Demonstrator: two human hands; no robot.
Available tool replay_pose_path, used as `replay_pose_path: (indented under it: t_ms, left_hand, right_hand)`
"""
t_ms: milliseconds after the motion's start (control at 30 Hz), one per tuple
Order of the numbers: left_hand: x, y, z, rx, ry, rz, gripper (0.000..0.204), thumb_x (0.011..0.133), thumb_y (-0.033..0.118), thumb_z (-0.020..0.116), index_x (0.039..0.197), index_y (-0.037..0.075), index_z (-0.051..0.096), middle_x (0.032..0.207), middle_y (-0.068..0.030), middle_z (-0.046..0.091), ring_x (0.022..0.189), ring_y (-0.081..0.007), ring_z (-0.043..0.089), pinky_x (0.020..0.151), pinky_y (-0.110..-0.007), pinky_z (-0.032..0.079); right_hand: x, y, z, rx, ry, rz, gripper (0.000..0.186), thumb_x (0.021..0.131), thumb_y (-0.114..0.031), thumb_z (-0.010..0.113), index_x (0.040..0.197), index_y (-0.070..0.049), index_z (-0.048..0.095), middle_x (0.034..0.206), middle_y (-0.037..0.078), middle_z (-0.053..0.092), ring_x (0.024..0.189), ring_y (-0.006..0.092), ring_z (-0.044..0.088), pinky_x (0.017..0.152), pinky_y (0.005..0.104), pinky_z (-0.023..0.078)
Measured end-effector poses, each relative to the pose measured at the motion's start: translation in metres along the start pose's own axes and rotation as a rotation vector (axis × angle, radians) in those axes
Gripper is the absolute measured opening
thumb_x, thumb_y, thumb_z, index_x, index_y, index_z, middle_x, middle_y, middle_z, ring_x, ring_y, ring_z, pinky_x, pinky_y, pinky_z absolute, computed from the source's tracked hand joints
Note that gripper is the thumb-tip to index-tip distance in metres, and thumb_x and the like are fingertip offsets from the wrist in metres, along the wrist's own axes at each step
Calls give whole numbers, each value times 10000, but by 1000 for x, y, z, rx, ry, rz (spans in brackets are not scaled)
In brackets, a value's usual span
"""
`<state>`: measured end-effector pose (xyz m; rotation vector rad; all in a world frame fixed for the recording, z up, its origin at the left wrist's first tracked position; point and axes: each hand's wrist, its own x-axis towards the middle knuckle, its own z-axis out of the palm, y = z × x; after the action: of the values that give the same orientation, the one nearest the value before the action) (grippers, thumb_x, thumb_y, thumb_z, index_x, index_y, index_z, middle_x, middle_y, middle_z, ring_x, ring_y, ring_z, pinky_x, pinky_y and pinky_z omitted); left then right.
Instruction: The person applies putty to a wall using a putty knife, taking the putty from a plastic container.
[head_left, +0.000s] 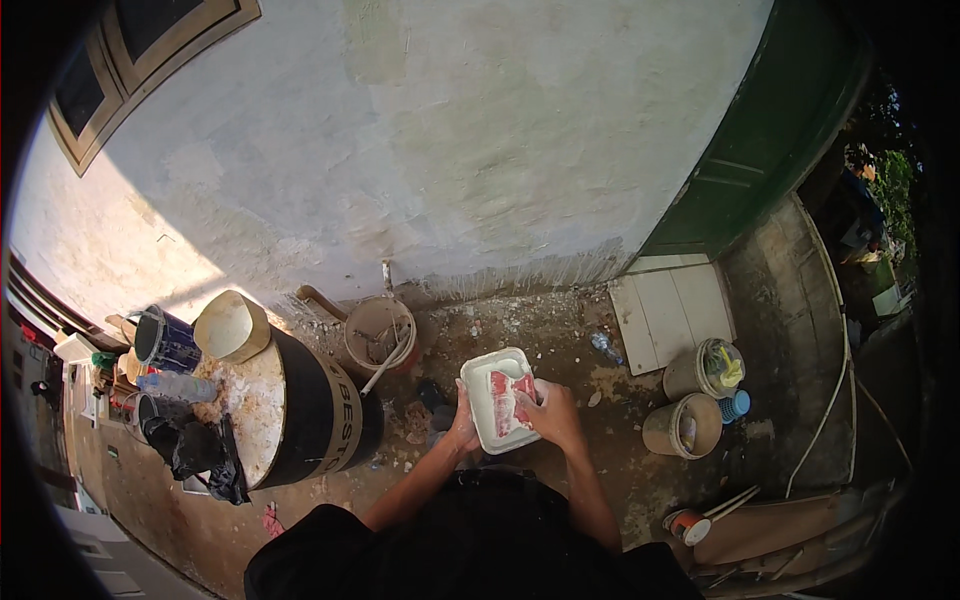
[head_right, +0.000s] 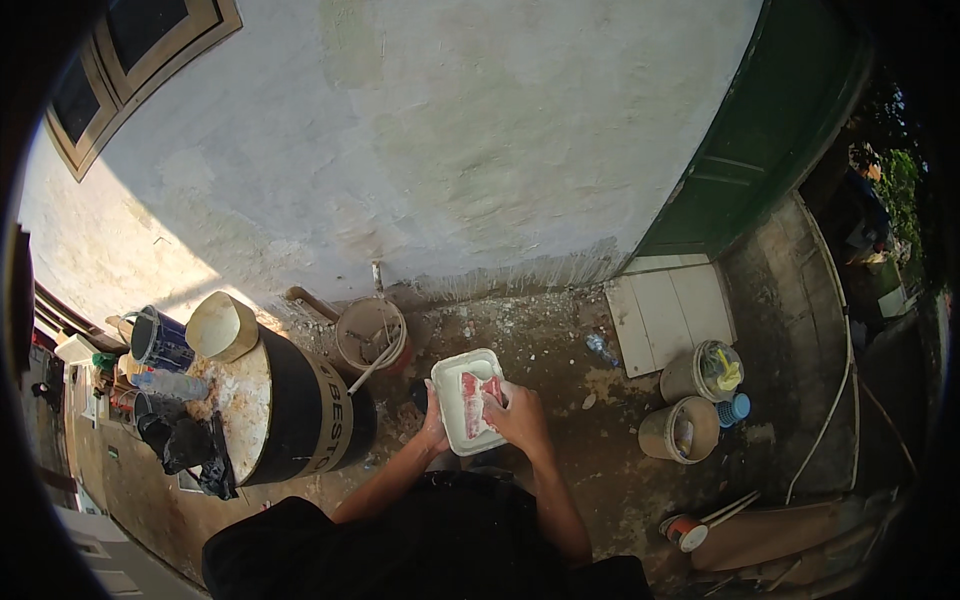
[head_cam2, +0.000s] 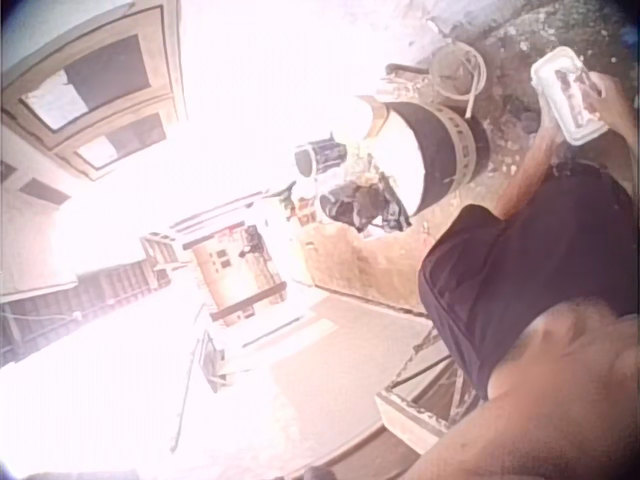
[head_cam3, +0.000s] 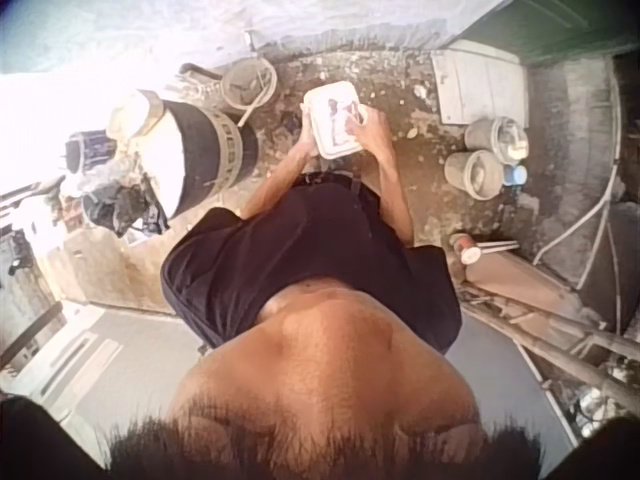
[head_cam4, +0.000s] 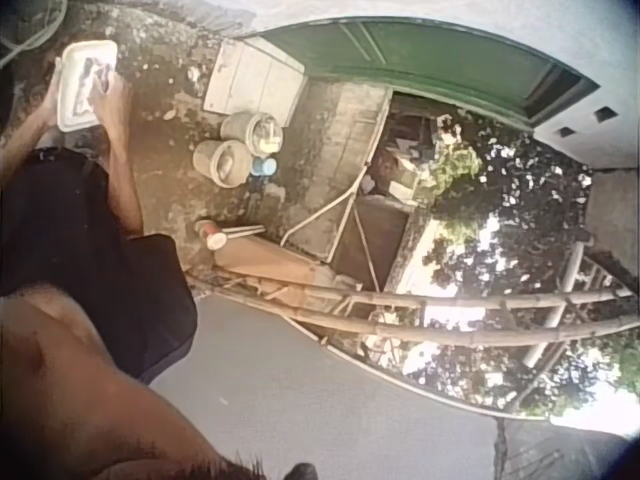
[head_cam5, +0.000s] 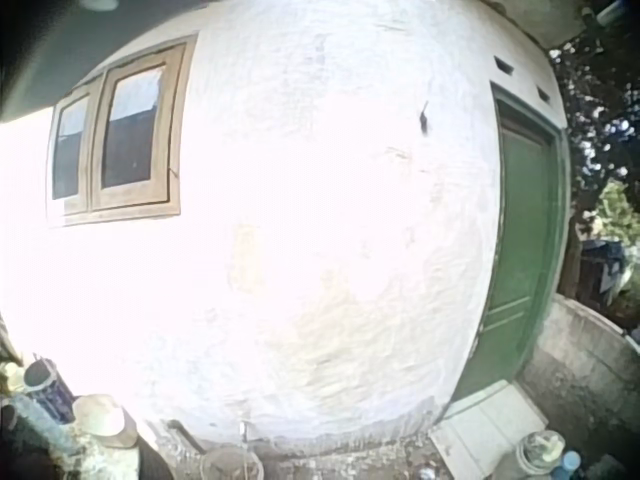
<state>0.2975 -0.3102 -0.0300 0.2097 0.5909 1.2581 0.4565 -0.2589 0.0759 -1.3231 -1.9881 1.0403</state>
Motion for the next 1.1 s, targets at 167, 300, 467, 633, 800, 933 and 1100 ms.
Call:
replay_pose_path:
  t_ms: [167,300,467,633,800,933,1100]
  left_hand:
    - [-4,6,13,-30,-54,1,981,789,827,227,1449,108,326,1422,-132,435,1275,-299,463,1077,-485,369]
    - [1,-2,8,-13,-44,-7,978,790,828,223,1441,107,338,1400,-129,457,1261,-294,474,1071,-476,377]
    - [0,-3,11,69,14,-2,962,797,823,223,1415,101,370,1342,-126,501,1214,-285,509,1053,-457,393]
    - [-3,0,17,69,21,-19,962,801,818,226,1417,94,366,1354,-134,493,1221,-289,507,1053,-459,395]
    - [-3,-1,18,72,23,-11,974,796,822,223,1419,86,359,1363,-143,485,1230,-297,502,1056,-469,394]
    - [-1,1,16,10,-38,-40,960,810,806,193,1455,103,303,1424,-136,425,1284,-312,449,1091,-490,351]
    - [-1,5,21,1,-26,-28,991,777,836,212,1460,125,307,1438,-132,413,1286,-317,449,1083,-507,357]
  right_hand:
    - [1,-3,-15,-121,32,13,228,836,-222,654,857,5,649,730,213,630,704,396,623,625,426,470]
    - [-2,-2,-2,-85,-43,23,235,833,-224,656,837,10,641,711,226,613,698,399,622,617,433,462]
    - [-3,-6,3,-91,-71,64,246,833,-236,658,845,10,654,718,218,628,701,403,624,621,431,466]
    - [-1,-1,5,-13,-72,46,260,833,-251,664,859,8,661,732,217,636,699,391,635,624,423,472]
    - [0,2,3,1,-104,52,259,841,-245,663,867,12,660,728,208,640,696,379,638,632,412,476]
    - [2,9,-1,-13,-81,23,246,844,-230,663,878,14,660,725,202,639,683,372,632,634,401,476]
    - [5,0,-27,-12,-17,13,234,841,-213,662,861,19,644,720,200,626,669,375,608,620,394,461]
